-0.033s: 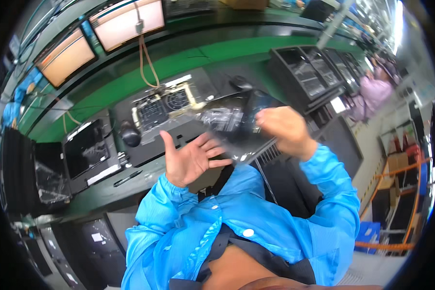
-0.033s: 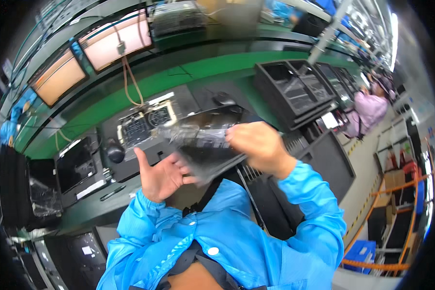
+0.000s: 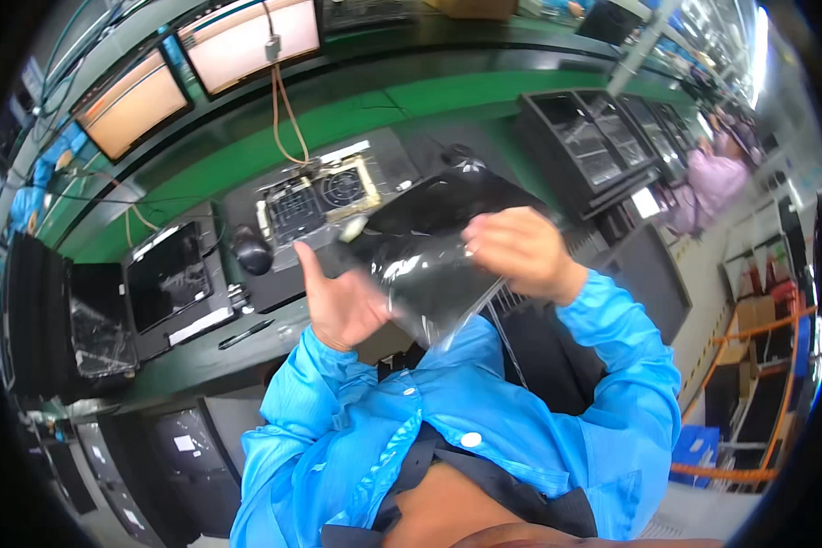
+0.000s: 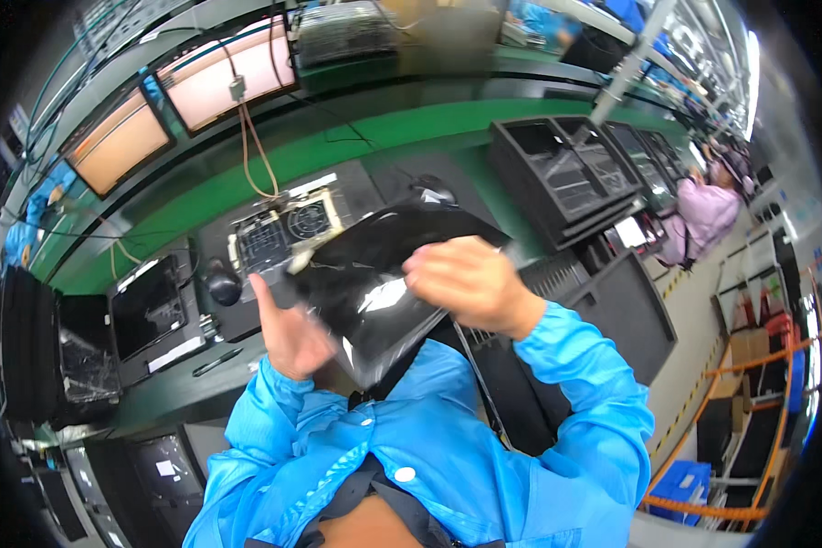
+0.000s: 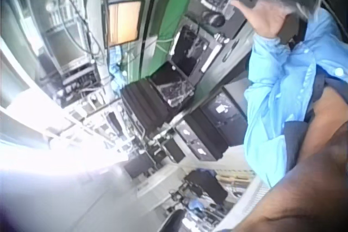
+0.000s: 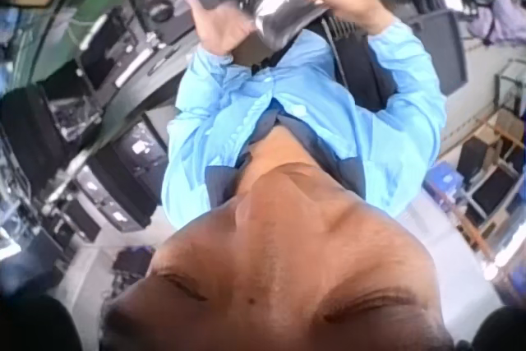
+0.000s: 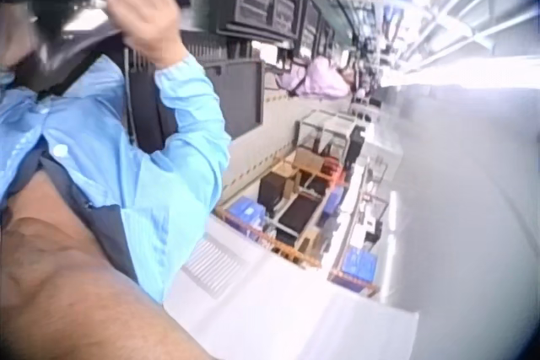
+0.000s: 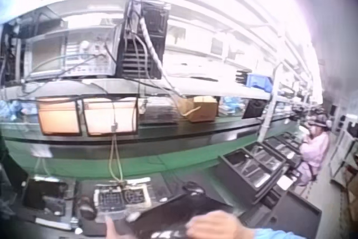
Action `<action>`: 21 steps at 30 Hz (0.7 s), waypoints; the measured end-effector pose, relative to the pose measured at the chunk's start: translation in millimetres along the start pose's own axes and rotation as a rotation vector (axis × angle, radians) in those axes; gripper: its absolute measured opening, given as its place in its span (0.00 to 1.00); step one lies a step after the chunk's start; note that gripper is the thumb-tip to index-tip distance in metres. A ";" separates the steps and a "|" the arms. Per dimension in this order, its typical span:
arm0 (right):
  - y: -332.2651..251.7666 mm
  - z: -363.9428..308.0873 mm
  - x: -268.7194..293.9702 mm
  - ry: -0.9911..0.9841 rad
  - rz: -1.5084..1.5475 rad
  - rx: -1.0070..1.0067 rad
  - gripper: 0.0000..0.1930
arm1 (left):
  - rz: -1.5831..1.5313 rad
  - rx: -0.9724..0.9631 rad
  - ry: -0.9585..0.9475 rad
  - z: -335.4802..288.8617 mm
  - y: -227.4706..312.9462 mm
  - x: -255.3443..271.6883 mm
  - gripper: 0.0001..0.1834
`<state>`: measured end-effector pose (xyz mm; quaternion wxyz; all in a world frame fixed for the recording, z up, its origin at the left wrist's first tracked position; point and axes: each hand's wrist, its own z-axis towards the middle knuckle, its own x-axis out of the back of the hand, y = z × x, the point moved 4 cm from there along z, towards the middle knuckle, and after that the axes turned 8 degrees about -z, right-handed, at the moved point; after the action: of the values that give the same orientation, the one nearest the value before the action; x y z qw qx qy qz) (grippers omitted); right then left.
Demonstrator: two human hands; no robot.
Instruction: Assembling and inspecting tablet screens and components at an electronics factory workstation.
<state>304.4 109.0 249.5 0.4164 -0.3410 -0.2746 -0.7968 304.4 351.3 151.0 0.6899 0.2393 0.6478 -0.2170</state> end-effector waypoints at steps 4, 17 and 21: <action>-4.8 41.4 -60.5 -0.011 0.024 0.243 0.15 | 0.124 -0.218 0.186 -50.0 35.1 49.4 0.51; 19.7 64.3 -161.0 -0.249 0.850 -0.502 0.11 | 0.094 -0.851 0.325 -129.5 80.0 71.9 0.15; -14.1 85.6 -152.4 -0.223 1.065 -0.540 0.12 | 0.046 -0.864 0.248 -121.5 79.9 67.5 0.15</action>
<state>383.4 250.5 182.4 0.6253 -0.6066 0.1034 -0.4799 261.6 489.5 82.0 0.6482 -0.0322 0.7514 0.1189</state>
